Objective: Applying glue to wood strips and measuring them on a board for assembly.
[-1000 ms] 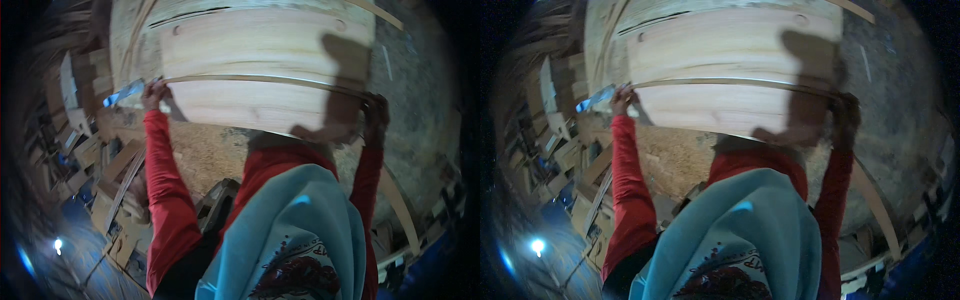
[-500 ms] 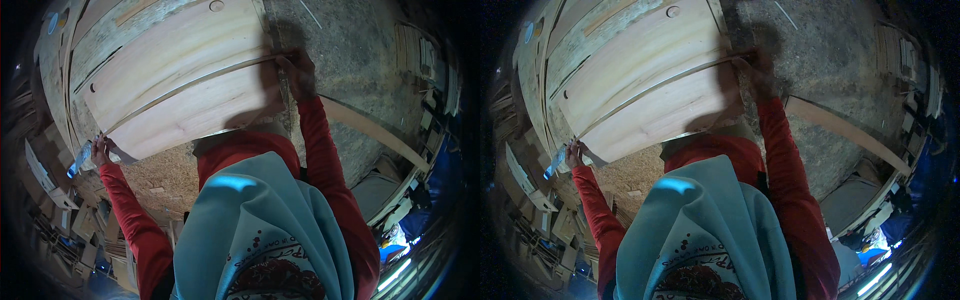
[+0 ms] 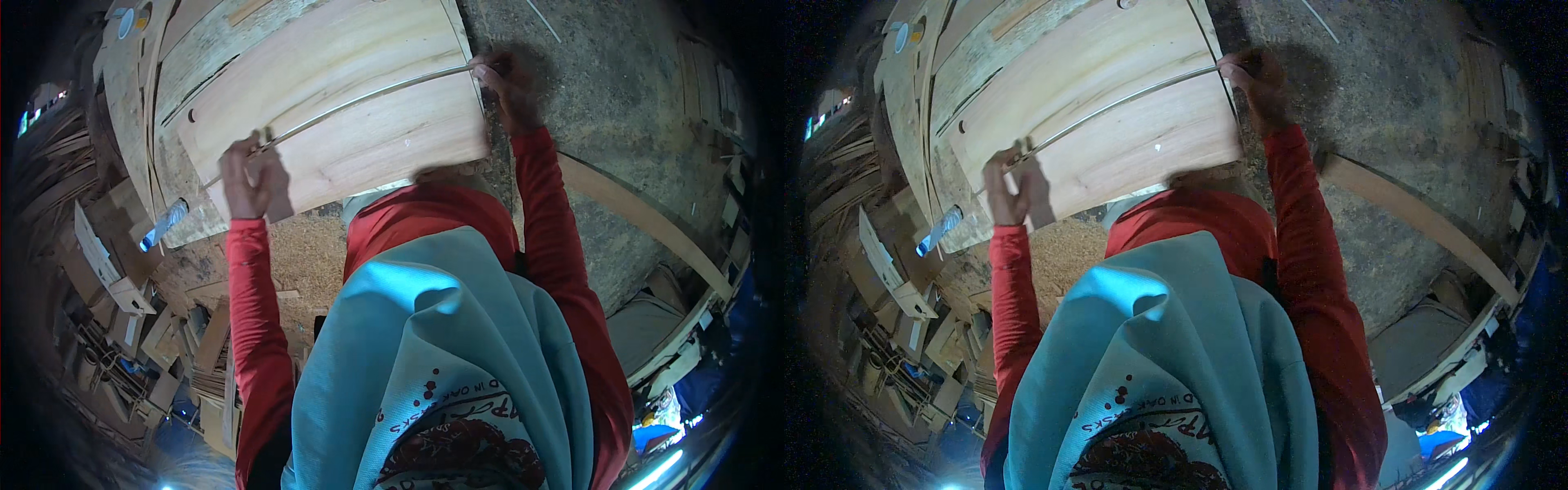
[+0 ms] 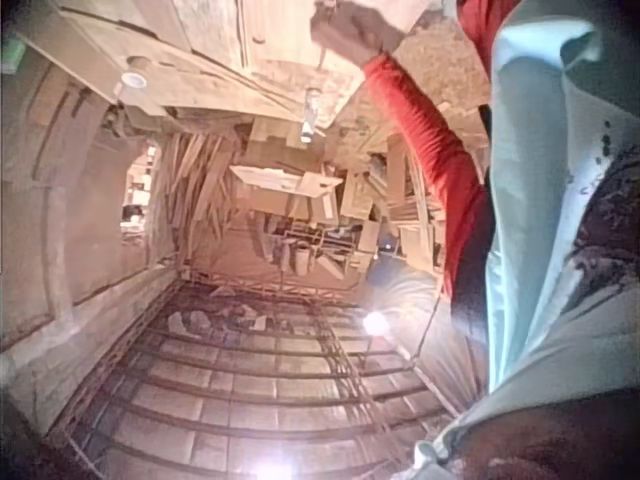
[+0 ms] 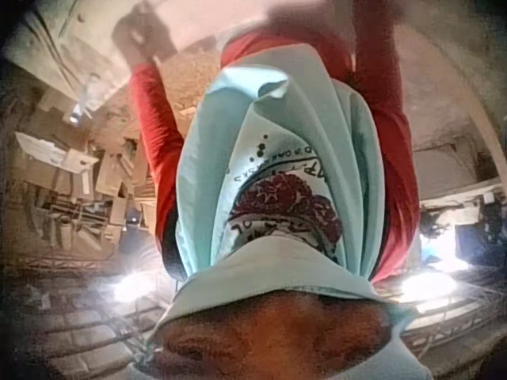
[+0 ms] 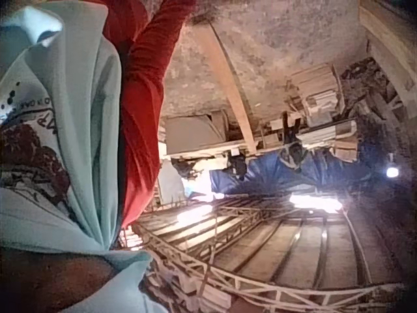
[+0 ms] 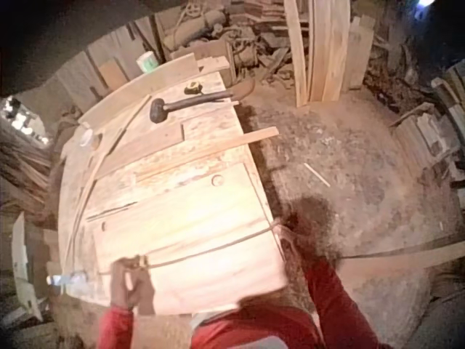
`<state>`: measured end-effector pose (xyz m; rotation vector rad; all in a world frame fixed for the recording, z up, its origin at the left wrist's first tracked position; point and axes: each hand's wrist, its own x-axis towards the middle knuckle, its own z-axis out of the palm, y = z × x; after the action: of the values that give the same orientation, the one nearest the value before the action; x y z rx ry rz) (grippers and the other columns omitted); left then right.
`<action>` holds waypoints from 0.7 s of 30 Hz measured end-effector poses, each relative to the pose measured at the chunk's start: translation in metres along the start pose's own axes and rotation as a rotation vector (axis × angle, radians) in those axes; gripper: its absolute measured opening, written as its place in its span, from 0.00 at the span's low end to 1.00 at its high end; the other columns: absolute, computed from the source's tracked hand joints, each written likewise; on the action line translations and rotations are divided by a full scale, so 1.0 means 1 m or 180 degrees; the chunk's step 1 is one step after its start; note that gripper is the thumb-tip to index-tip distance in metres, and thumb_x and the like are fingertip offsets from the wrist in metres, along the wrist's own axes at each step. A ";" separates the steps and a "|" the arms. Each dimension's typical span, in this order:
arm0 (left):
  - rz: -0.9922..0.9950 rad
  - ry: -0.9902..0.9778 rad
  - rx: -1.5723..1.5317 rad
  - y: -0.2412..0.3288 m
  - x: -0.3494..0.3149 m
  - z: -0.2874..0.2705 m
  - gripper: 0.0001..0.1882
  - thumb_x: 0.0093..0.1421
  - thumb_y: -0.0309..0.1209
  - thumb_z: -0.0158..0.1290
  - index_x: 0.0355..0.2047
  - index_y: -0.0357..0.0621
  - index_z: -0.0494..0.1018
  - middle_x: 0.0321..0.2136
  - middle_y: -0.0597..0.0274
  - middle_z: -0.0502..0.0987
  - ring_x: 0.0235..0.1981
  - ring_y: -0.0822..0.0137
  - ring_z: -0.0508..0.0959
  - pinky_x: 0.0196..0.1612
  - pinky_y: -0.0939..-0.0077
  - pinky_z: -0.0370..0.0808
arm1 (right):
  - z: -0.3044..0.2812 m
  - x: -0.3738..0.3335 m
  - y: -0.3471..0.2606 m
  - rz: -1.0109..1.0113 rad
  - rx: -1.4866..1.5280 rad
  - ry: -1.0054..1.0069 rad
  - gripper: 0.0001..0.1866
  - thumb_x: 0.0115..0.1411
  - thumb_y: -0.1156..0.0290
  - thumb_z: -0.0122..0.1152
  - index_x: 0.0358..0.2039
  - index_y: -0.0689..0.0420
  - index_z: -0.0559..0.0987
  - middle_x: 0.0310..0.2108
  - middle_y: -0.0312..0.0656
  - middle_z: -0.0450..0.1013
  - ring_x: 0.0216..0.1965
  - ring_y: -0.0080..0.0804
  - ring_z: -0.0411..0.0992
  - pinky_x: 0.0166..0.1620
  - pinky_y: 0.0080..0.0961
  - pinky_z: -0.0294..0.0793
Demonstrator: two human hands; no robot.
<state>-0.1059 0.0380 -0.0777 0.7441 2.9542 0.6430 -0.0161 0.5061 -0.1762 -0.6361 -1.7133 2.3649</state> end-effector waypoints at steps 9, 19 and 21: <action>0.0161 0.0059 0.0035 0.023 0.019 0.046 0.15 0.55 0.22 0.62 0.43 0.43 0.75 0.42 0.55 0.77 0.45 0.53 0.76 0.49 0.63 0.76 | 0.007 0.003 0.003 -0.0411 -0.0114 -0.0207 0.10 0.62 0.79 0.63 0.42 0.54 0.74 0.41 0.40 0.80 0.39 0.24 0.73 0.44 0.24 0.70; -0.0062 0.0140 -0.0206 0.032 0.027 0.044 0.10 0.57 0.24 0.61 0.39 0.42 0.76 0.37 0.56 0.77 0.42 0.56 0.77 0.46 0.66 0.76 | 0.013 0.006 0.000 -0.0016 0.0004 0.0176 0.10 0.60 0.75 0.68 0.39 0.56 0.74 0.36 0.38 0.80 0.36 0.21 0.73 0.40 0.21 0.69; -0.0051 0.0136 -0.0170 0.030 0.027 0.047 0.09 0.57 0.24 0.60 0.38 0.42 0.76 0.37 0.56 0.77 0.42 0.55 0.77 0.46 0.65 0.76 | 0.013 0.009 -0.001 -0.0019 0.0007 0.0145 0.10 0.60 0.75 0.68 0.39 0.56 0.74 0.35 0.37 0.79 0.35 0.20 0.73 0.40 0.20 0.69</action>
<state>-0.1108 0.0929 -0.1067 0.7106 2.9651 0.7428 -0.0296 0.4982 -0.1738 -0.6783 -1.6911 2.3294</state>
